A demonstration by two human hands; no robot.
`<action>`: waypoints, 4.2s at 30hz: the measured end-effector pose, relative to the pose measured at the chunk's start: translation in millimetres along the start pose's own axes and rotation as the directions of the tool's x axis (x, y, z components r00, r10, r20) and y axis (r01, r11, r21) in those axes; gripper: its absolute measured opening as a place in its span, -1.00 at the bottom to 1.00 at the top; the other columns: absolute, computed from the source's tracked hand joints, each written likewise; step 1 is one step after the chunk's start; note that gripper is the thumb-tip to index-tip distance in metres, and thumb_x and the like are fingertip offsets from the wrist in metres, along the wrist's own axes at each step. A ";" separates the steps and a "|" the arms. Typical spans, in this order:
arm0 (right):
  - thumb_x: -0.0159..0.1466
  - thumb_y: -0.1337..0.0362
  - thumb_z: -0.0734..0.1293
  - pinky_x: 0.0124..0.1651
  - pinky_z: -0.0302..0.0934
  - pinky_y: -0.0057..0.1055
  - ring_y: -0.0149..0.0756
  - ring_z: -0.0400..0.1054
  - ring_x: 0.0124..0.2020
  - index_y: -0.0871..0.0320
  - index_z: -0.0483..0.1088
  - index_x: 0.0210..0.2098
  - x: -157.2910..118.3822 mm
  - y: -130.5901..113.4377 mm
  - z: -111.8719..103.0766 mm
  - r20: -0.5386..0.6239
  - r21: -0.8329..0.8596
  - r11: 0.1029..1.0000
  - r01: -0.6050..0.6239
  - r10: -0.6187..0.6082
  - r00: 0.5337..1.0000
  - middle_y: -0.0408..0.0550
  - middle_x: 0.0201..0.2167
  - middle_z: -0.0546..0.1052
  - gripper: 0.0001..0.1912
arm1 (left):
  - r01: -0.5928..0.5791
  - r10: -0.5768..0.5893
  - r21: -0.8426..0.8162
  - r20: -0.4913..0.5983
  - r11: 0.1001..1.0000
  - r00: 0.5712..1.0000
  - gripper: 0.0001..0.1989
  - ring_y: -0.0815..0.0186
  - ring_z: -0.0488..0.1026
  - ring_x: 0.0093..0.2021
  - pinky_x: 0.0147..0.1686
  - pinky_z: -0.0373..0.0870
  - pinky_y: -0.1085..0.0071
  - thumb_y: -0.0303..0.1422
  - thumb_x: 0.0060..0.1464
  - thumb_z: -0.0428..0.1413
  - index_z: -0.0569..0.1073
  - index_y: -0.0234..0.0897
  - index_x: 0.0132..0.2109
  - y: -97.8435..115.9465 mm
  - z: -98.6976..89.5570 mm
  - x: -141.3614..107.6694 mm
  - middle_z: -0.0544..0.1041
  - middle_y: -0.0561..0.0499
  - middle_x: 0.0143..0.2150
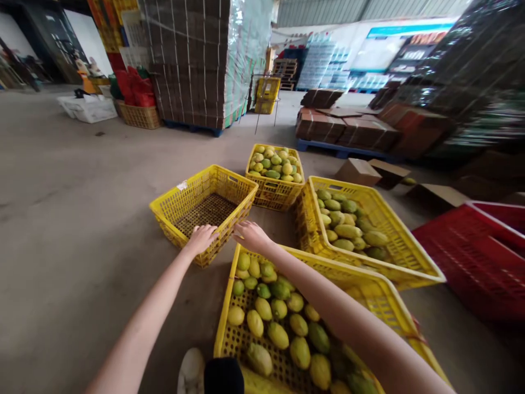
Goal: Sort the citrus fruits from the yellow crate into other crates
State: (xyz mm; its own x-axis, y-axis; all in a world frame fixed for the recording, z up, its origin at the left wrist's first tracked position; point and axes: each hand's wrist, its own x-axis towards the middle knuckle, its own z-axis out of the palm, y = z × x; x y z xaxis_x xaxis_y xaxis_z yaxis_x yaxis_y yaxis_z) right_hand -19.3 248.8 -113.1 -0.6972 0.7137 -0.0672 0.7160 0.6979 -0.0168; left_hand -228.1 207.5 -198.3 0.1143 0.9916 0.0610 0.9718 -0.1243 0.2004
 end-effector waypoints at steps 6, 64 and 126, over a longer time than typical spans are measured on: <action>0.45 0.11 0.07 -0.13 0.17 -0.32 -0.10 0.47 -0.10 0.20 0.42 -0.20 -33.8 36.2 51.7 -0.015 0.047 0.949 -0.313 0.314 0.949 0.14 -0.21 0.59 -0.61 | 0.405 -0.558 -0.419 -0.358 0.813 0.749 -0.48 -0.03 0.04 0.40 0.33 -0.24 -0.20 -0.28 0.21 -0.04 0.22 -0.29 0.29 -30.0 32.9 -31.1 0.16 -0.29 0.37; 0.23 0.35 0.23 -0.11 0.32 -0.29 0.08 0.48 -0.02 0.38 0.45 -0.07 -50.6 117.3 69.7 0.213 0.442 0.417 -0.794 0.811 0.544 0.36 -0.06 0.54 -0.67 | 0.596 -0.701 -0.459 -0.088 0.659 0.707 -0.48 -0.01 0.37 0.20 0.17 0.28 0.14 -0.33 0.19 0.04 0.18 -0.52 0.22 7.7 42.7 -3.4 0.38 -0.43 0.17; 0.31 0.13 0.13 0.22 0.09 0.06 0.18 0.10 0.27 0.14 0.21 0.14 -233.3 195.1 53.8 -0.212 0.015 0.699 -0.715 0.701 0.681 0.31 0.23 0.24 -0.55 | 0.502 -0.433 -0.590 0.269 0.632 0.860 -0.09 0.06 -0.07 0.44 0.35 0.03 0.13 0.01 0.08 0.07 -0.08 -0.34 0.41 85.5 46.3 -46.3 -0.01 -0.31 0.45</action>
State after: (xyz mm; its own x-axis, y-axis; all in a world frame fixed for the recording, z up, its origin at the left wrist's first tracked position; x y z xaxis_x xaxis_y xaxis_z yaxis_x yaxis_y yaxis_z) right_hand 284.9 215.3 -154.4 0.0203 0.9879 0.1537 0.9995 -0.0238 0.0210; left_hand -140.7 152.6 -229.3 -0.2665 0.9168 -0.2975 0.5496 0.3981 0.7345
